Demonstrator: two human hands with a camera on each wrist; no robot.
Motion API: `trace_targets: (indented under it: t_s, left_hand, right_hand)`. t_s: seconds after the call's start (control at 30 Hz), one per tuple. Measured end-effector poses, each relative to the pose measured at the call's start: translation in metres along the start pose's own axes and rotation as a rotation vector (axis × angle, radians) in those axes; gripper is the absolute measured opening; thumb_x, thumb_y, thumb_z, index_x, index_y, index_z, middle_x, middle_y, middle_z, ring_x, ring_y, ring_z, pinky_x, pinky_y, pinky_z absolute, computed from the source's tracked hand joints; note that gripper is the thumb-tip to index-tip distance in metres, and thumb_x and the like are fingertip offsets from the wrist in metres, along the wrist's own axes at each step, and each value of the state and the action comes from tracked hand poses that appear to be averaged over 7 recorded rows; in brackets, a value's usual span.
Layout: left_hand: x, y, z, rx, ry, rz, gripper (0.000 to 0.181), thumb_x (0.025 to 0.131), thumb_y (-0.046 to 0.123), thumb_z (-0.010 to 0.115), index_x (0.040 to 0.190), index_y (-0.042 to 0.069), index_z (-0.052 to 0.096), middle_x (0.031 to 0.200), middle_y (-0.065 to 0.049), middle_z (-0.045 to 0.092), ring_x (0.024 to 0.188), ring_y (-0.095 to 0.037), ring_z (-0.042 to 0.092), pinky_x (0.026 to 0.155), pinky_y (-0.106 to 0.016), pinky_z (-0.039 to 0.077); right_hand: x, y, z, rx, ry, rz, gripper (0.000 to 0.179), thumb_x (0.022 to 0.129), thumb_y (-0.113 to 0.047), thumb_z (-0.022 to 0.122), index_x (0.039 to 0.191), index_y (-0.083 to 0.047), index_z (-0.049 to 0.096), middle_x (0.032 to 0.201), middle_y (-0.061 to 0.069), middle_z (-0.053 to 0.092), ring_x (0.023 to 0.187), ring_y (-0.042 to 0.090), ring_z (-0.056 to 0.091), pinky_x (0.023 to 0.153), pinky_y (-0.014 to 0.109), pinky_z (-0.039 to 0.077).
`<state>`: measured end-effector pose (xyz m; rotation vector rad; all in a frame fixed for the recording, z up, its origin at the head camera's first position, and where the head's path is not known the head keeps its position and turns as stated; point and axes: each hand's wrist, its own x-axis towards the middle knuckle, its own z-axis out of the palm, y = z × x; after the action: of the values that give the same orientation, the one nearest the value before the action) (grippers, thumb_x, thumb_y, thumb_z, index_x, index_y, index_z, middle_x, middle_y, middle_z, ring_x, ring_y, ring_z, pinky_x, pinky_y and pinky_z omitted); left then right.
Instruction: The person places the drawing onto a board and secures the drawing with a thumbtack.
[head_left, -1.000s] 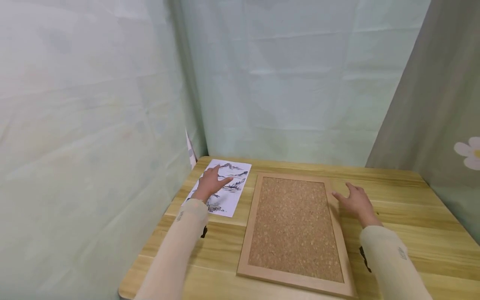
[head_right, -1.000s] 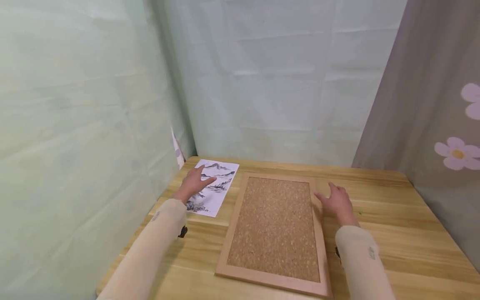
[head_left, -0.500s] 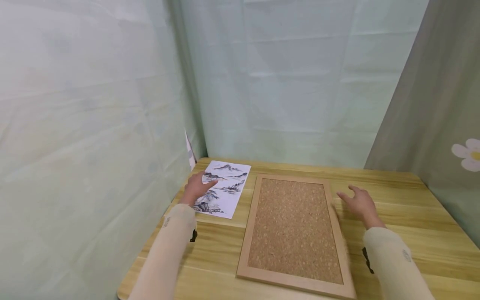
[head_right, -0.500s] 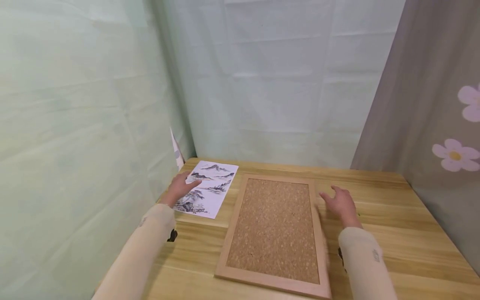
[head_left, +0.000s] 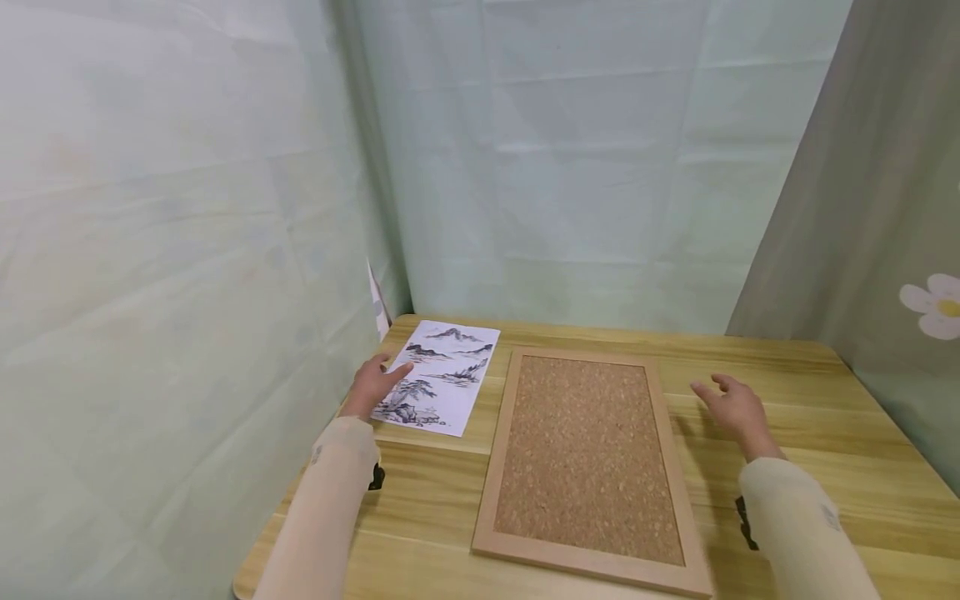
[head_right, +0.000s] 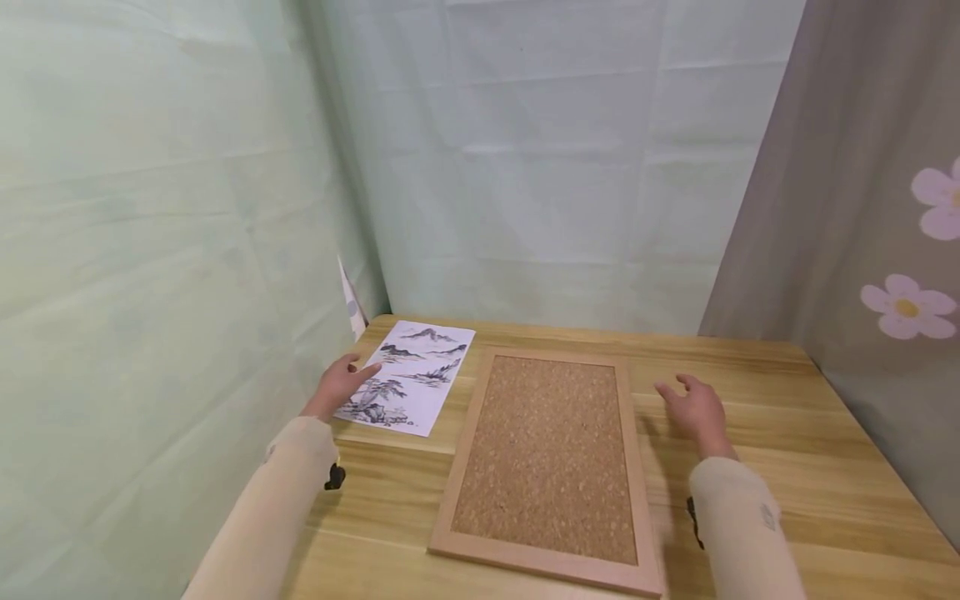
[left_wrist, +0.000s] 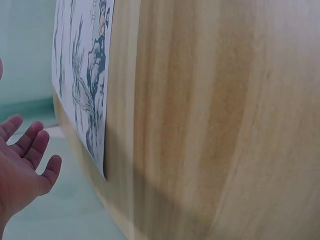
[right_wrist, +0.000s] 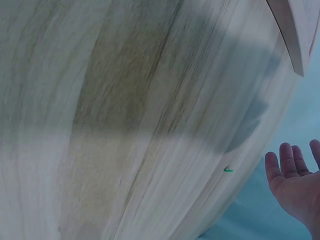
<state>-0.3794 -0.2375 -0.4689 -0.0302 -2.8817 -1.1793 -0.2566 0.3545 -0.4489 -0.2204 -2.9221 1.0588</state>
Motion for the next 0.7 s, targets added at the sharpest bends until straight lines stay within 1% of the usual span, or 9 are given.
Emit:
trace_targets:
  t_s: [0.17, 0.27, 0.4, 0.5, 0.7]
  left_hand:
    - [-0.005, -0.005, -0.003, -0.076, -0.018, -0.048, 0.086, 0.097, 0.051, 0.058, 0.152, -0.007, 0.026, 0.148, -0.035, 0.034, 0.134, -0.047, 0.037, 0.107, -0.057, 0.034]
    - [-0.007, -0.008, -0.003, -0.104, -0.015, -0.082, 0.085, 0.097, 0.05, 0.059, 0.152, -0.007, 0.026, 0.147, -0.035, 0.035, 0.135, -0.046, 0.037, 0.108, -0.056, 0.034]
    - [-0.009, -0.013, -0.003, -0.1, 0.007, -0.108, 0.08, 0.097, 0.043, 0.061, 0.149, -0.01, 0.03, 0.143, -0.036, 0.039, 0.132, -0.046, 0.04, 0.108, -0.055, 0.035]
    - [-0.011, -0.018, -0.002, -0.074, 0.013, -0.12, 0.078, 0.098, 0.039, 0.062, 0.147, -0.012, 0.03, 0.141, -0.038, 0.041, 0.129, -0.048, 0.042, 0.107, -0.056, 0.036]
    - [-0.012, -0.03, -0.001, -0.047, 0.016, -0.15, 0.076, 0.098, 0.036, 0.061, 0.145, -0.015, 0.031, 0.138, -0.039, 0.042, 0.128, -0.049, 0.042, 0.107, -0.056, 0.035]
  right_hand:
    - [-0.003, 0.007, -0.006, 0.035, 0.011, 0.038, 0.079, 0.105, -0.05, 0.035, 0.148, 0.015, 0.024, 0.145, 0.045, 0.026, 0.128, 0.06, 0.032, 0.101, 0.068, 0.033]
    - [-0.003, 0.012, -0.008, 0.053, 0.021, 0.059, 0.079, 0.105, -0.05, 0.035, 0.148, 0.014, 0.024, 0.146, 0.044, 0.026, 0.129, 0.06, 0.032, 0.102, 0.068, 0.032]
    - [-0.004, 0.015, -0.01, 0.081, 0.038, 0.074, 0.078, 0.105, -0.05, 0.036, 0.148, 0.014, 0.025, 0.146, 0.043, 0.027, 0.129, 0.06, 0.032, 0.103, 0.067, 0.032]
    - [-0.004, 0.017, -0.011, 0.1, 0.052, 0.078, 0.078, 0.105, -0.049, 0.037, 0.148, 0.015, 0.027, 0.145, 0.043, 0.028, 0.129, 0.059, 0.033, 0.102, 0.066, 0.033]
    - [-0.007, 0.021, -0.013, 0.125, 0.077, 0.089, 0.078, 0.105, -0.05, 0.037, 0.147, 0.015, 0.028, 0.145, 0.043, 0.03, 0.129, 0.058, 0.034, 0.102, 0.065, 0.034]
